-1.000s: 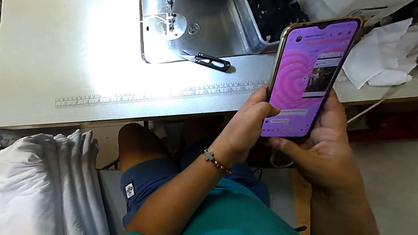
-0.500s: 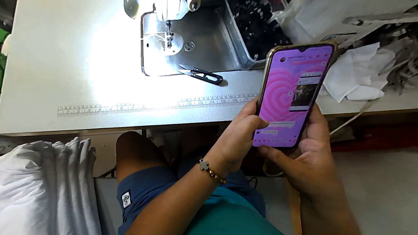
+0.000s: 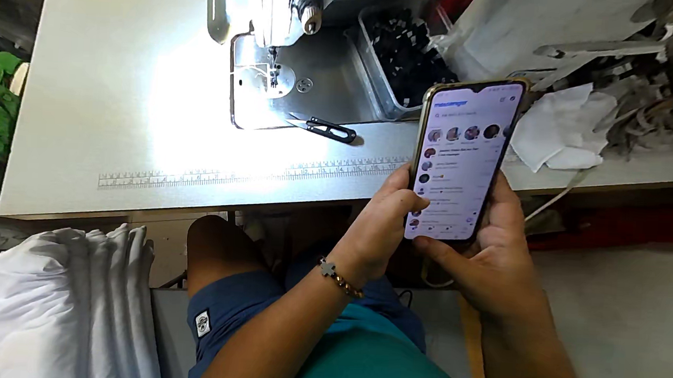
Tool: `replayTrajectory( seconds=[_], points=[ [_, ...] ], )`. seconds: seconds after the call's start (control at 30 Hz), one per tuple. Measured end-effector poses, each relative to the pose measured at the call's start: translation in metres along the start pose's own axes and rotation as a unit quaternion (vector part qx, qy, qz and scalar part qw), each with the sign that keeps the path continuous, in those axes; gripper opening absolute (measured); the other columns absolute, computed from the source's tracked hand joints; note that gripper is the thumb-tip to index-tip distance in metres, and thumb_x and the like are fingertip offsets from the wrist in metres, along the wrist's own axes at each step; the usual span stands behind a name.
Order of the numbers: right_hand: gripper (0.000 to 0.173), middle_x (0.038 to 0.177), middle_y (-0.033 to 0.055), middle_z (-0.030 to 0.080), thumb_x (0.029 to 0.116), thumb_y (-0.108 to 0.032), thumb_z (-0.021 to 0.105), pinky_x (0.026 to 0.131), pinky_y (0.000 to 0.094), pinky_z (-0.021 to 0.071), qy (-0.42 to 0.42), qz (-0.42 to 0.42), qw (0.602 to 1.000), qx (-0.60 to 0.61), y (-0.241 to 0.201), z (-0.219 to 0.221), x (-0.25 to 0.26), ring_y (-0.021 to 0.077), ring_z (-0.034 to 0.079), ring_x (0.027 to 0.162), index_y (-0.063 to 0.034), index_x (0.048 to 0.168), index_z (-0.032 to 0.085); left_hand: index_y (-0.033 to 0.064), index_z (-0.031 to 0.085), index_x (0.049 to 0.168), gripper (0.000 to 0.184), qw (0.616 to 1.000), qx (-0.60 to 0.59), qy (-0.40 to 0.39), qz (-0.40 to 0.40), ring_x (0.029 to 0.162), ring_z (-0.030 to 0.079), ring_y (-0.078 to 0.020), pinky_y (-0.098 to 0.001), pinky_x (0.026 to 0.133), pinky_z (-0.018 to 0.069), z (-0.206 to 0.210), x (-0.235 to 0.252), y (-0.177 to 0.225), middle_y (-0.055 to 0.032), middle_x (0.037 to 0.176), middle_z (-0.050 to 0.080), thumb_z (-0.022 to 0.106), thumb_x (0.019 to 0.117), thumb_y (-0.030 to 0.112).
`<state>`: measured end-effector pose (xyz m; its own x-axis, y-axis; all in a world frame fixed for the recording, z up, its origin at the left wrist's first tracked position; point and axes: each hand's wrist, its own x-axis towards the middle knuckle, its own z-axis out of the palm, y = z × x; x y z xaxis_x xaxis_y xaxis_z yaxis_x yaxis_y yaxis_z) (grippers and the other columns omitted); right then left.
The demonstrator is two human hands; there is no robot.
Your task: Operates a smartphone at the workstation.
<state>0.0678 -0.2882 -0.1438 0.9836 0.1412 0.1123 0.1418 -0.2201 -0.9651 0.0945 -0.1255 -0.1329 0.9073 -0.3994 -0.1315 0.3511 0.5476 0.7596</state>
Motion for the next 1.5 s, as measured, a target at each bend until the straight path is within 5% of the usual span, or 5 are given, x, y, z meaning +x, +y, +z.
replayTrajectory(
  seconds=[1.5],
  points=[
    [0.105, 0.149, -0.0001, 0.048, 0.0807, -0.014, 0.08, 0.106, 0.0259, 0.0521, -0.009, -0.013, 1.0, -0.01, 0.0024, 0.0037, -0.0003, 0.011, 0.054, 0.133, -0.014, 0.162, 0.012, 0.0073, 0.035, 0.151, 0.052, 1.0, -0.01, 0.005, -0.007, 0.116, 0.058, -0.0161, -0.0369, 0.097, 0.0504, -0.0037, -0.0024, 0.0001, -0.0122, 0.134, 0.053, 0.029, 0.0999, 0.011]
  ],
)
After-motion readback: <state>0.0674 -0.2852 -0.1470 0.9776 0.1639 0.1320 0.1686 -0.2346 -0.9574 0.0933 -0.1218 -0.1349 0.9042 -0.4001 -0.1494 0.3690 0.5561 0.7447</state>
